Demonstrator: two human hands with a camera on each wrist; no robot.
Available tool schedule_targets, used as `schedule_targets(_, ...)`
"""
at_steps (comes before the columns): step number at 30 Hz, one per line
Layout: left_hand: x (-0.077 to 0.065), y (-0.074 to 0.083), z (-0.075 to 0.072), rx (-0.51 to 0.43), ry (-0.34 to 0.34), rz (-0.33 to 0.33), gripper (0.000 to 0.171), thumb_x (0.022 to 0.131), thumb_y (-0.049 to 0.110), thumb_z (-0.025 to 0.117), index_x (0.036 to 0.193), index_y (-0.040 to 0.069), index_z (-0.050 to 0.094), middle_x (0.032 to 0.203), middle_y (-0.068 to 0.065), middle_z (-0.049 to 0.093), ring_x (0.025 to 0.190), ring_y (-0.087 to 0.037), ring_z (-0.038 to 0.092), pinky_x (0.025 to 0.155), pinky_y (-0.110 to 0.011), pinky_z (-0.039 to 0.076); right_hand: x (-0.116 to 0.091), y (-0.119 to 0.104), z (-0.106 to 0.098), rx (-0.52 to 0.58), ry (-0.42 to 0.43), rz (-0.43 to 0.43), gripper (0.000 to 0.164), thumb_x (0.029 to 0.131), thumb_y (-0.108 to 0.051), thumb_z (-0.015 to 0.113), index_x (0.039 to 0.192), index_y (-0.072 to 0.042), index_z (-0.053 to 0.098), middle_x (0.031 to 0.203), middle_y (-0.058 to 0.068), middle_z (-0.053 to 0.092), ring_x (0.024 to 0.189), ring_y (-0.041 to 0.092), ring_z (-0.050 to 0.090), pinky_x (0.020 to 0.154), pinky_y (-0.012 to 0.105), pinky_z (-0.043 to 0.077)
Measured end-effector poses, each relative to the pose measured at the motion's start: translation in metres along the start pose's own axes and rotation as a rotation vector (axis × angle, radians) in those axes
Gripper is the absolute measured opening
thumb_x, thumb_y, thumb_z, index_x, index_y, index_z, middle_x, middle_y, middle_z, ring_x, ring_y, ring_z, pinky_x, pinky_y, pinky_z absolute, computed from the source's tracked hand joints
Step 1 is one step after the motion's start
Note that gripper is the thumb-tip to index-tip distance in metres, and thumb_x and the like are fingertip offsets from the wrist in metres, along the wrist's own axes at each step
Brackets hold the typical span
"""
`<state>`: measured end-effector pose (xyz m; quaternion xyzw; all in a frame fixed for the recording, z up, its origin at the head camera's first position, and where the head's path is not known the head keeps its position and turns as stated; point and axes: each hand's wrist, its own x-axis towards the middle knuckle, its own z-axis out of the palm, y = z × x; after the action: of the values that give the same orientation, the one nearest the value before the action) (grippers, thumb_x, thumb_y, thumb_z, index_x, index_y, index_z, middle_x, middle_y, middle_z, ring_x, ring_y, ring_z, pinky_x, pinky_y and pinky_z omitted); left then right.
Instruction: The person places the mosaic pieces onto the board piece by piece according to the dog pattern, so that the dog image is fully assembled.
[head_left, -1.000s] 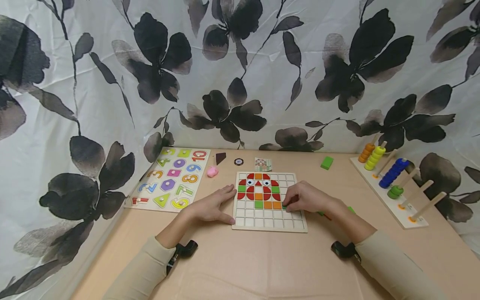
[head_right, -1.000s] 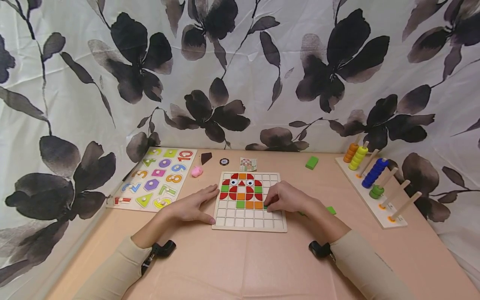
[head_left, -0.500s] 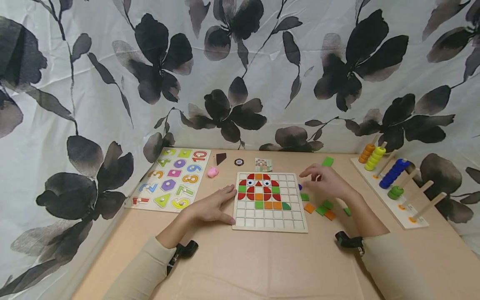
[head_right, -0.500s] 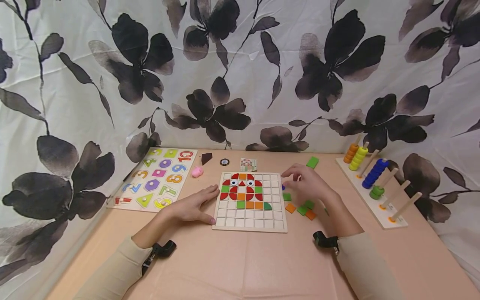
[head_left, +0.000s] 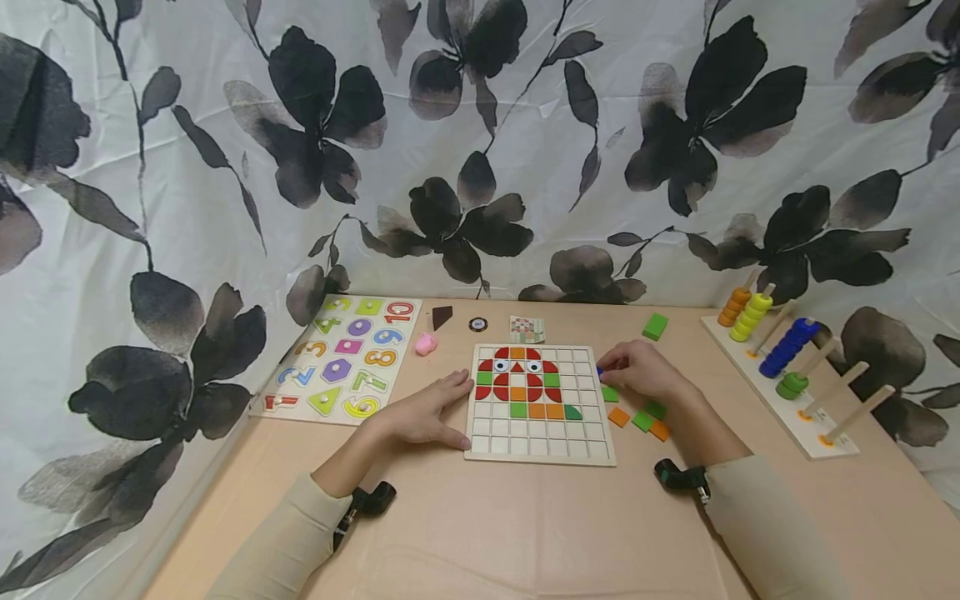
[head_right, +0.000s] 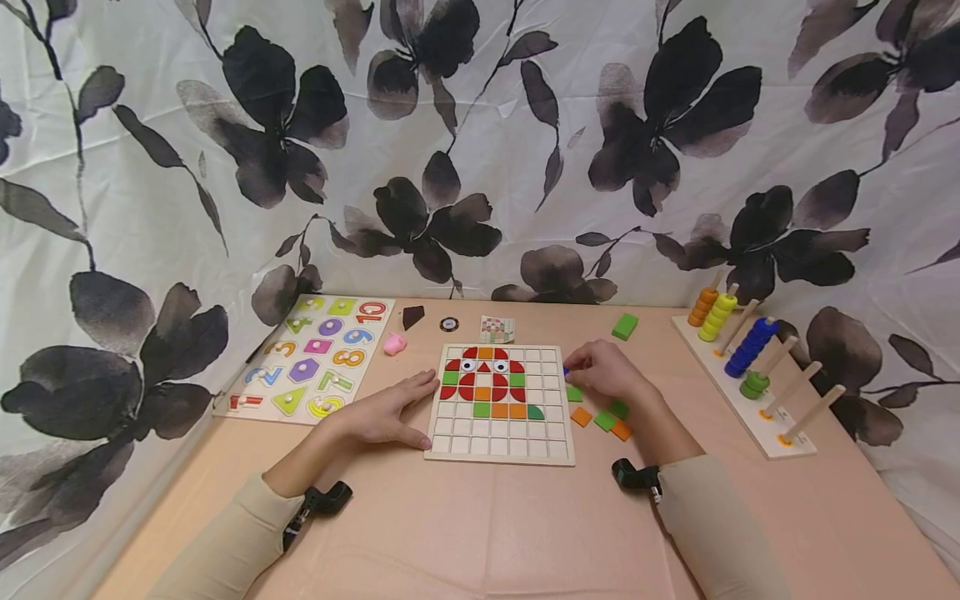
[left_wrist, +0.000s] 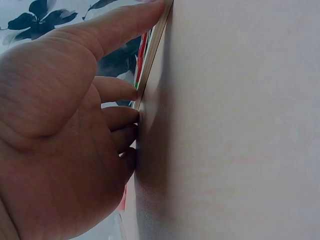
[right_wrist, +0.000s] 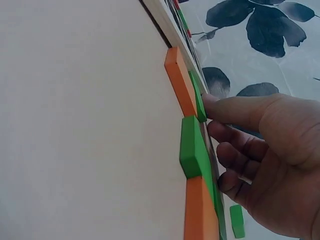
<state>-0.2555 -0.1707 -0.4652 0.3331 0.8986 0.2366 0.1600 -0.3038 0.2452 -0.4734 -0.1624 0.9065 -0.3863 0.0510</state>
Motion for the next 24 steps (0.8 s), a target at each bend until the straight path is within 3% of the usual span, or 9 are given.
schedule_targets(6, -0.001, 0.0, -0.001, 0.001, 0.0, 0.002, 0.102, 0.077, 0.052, 0.075, 0.153, 0.009, 0.024, 0.161, -0.01, 0.01, 0.148, -0.027, 0.005, 0.118, -0.044, 0.01, -0.002, -0.001, 0.0, 0.079, -0.022, 0.014, 0.013, 0.082, -0.01, 0.075, 0.094, -0.006, 0.07, 0.085, 0.008, 0.064, 0.081, 0.026, 0.052, 0.068, 0.031, 0.044)
schedule_targets(11, -0.002, 0.0, -0.001, -0.001, -0.005, -0.002, 0.102, 0.076, 0.053, 0.075, 0.153, 0.01, 0.024, 0.161, -0.008, 0.009, 0.148, -0.025, 0.004, 0.118, -0.043, 0.01, -0.008, -0.005, -0.008, 0.176, -0.03, 0.082, 0.016, 0.087, -0.017, 0.072, 0.1, -0.008, 0.069, 0.091, 0.009, 0.064, 0.086, 0.028, 0.053, 0.069, 0.034, 0.045)
schedule_targets(15, -0.002, 0.001, 0.0, -0.013, -0.005, -0.004, 0.103, 0.076, 0.053, 0.075, 0.153, 0.01, 0.024, 0.161, -0.008, 0.009, 0.148, -0.025, 0.004, 0.118, -0.044, 0.01, -0.011, -0.012, -0.012, 0.184, -0.029, 0.045, 0.015, 0.087, -0.021, 0.072, 0.099, -0.012, 0.072, 0.094, 0.005, 0.068, 0.09, 0.028, 0.057, 0.08, 0.037, 0.045)
schedule_targets(18, -0.002, 0.001, -0.001, -0.012, -0.008, -0.01, 0.103, 0.075, 0.054, 0.075, 0.153, 0.01, 0.024, 0.161, -0.008, 0.009, 0.148, -0.025, 0.004, 0.118, -0.044, 0.01, -0.012, -0.019, -0.01, 0.167, -0.137, -0.016, 0.012, 0.085, -0.023, 0.074, 0.094, -0.014, 0.073, 0.093, 0.004, 0.07, 0.089, 0.026, 0.059, 0.079, 0.036, 0.046)
schedule_targets(22, -0.002, 0.001, -0.002, -0.005, -0.011, -0.018, 0.103, 0.075, 0.054, 0.075, 0.153, 0.012, 0.024, 0.161, -0.007, 0.009, 0.148, -0.026, 0.004, 0.118, -0.044, 0.01, -0.013, -0.028, -0.003, 0.154, -0.367, -0.108, 0.011, 0.085, -0.019, 0.074, 0.093, -0.012, 0.072, 0.088, 0.007, 0.071, 0.078, 0.023, 0.059, 0.067, 0.029, 0.049)
schedule_targets(24, -0.001, 0.002, -0.003, -0.01, -0.012, -0.019, 0.102, 0.076, 0.054, 0.075, 0.153, 0.011, 0.024, 0.161, -0.007, 0.009, 0.148, -0.026, 0.004, 0.118, -0.044, 0.01, -0.014, -0.031, 0.002, 0.14, -0.437, -0.138, 0.01, 0.084, -0.016, 0.074, 0.093, -0.01, 0.073, 0.087, 0.006, 0.071, 0.074, 0.021, 0.058, 0.063, 0.025, 0.05)
